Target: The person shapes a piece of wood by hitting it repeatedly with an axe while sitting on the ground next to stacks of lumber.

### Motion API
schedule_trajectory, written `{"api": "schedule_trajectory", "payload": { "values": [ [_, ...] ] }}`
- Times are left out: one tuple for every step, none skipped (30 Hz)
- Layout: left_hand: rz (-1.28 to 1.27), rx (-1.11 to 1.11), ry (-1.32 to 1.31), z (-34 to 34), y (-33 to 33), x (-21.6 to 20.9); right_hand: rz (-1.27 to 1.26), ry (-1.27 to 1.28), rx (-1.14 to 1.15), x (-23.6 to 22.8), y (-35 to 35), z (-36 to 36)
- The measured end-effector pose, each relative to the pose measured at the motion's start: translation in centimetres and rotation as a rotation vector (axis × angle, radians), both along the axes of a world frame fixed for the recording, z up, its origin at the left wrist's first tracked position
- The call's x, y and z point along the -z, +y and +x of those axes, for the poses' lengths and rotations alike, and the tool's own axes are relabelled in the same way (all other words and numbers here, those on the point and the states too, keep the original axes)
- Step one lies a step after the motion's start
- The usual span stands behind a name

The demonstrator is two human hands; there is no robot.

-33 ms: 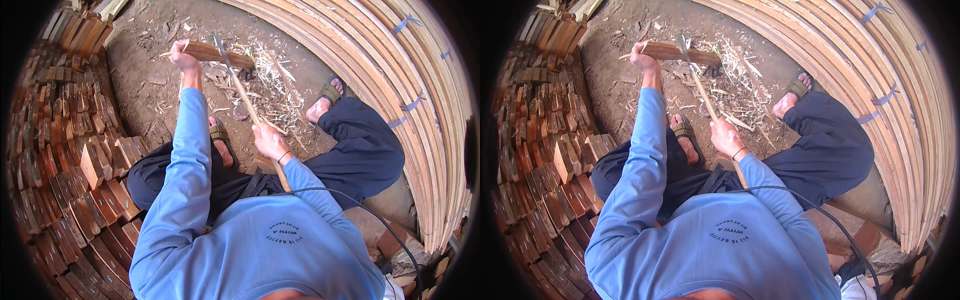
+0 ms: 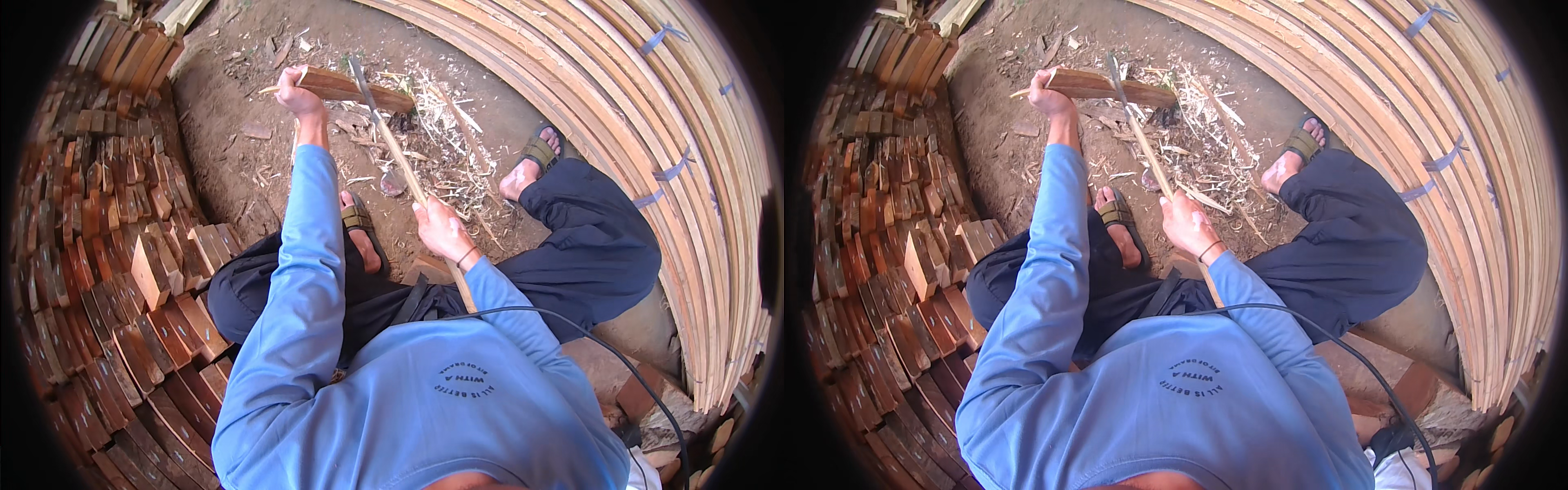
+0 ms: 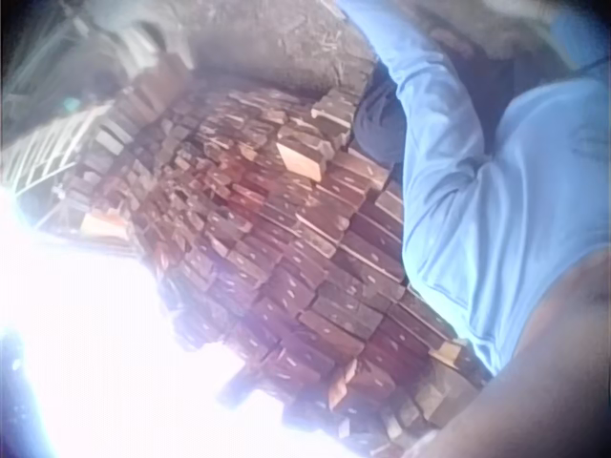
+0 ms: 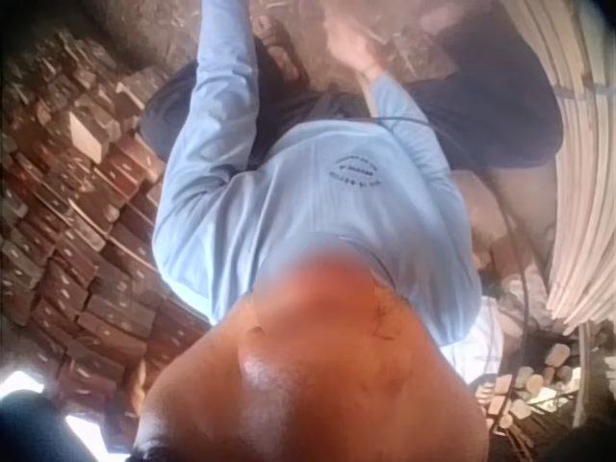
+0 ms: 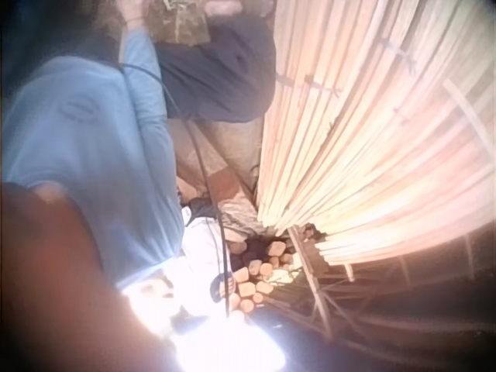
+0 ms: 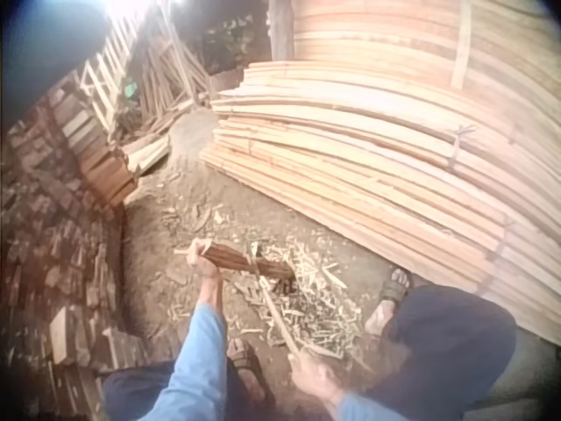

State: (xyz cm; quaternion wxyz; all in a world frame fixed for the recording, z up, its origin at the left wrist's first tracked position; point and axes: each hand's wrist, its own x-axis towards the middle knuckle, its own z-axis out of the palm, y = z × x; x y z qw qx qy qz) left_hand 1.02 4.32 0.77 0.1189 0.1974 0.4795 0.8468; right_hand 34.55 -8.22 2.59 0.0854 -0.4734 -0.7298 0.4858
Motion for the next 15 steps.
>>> {"api": "schedule_trajectory", "payload": {
  "values": [
    [-0.004, -0.014, 0.028, -0.2, 0.1, -0.2, 0.031, 0.019, 0.005, -0.7, 0.5, -0.2],
    [-0.018, -0.022, 0.048, 0.0, 0.0, -0.2, 0.052, 0.031, 0.015, -1.7, 0.5, -0.1],
    [-0.032, -0.031, 0.068, 0.2, -0.3, -0.1, -0.005, 0.036, 0.033, -3.0, 0.9, -0.3],
    [-0.035, -0.022, 0.058, 0.5, -0.1, -0.4, -0.070, 0.028, 0.065, -3.0, 0.8, -0.7],
    [-0.038, -0.013, 0.048, 0.9, 0.0, -0.5, -0.136, 0.020, 0.098, -2.8, 0.5, -1.2],
    [-0.041, -0.004, 0.038, 1.2, 0.1, -0.8, -0.202, 0.012, 0.130, -2.3, 0.3, -1.5],
    [-0.035, -0.004, 0.032, 1.0, 0.1, -0.6, -0.148, -0.050, 0.023, -1.5, 0.3, -1.9],
    [-0.030, -0.005, 0.026, 0.7, 0.0, -0.6, -0.097, -0.032, 0.028, -1.0, 0.3, -1.6],
    [-0.025, -0.005, 0.020, 0.5, 0.0, -0.5, -0.046, -0.014, 0.033, -0.6, 0.3, -1.3],
    [-0.032, -0.011, 0.046, 0.5, -0.2, -0.5, -0.002, 0.003, 0.035, -1.2, 0.3, -1.2],
    [-0.040, -0.017, 0.071, 0.5, -0.3, -0.5, 0.087, 0.043, 0.070, -1.8, 0.7, -1.3],
    [-0.047, -0.023, 0.096, 0.5, -0.4, -0.5, 0.028, 0.041, 0.098, -1.7, 0.4, -1.5],
    [-0.038, -0.020, 0.044, 0.9, -0.2, -0.7, -0.022, 0.039, 0.131, -1.7, 0.5, -2.0],
    [-0.060, -0.029, 0.043, 1.5, -0.1, -1.0, -0.079, 0.036, 0.171, -1.6, 0.3, -2.1],
    [-0.081, -0.038, 0.043, 2.0, 0.0, -1.2, -0.079, -0.043, 0.059, 1.0, 0.1, -2.1]
  ]
}}
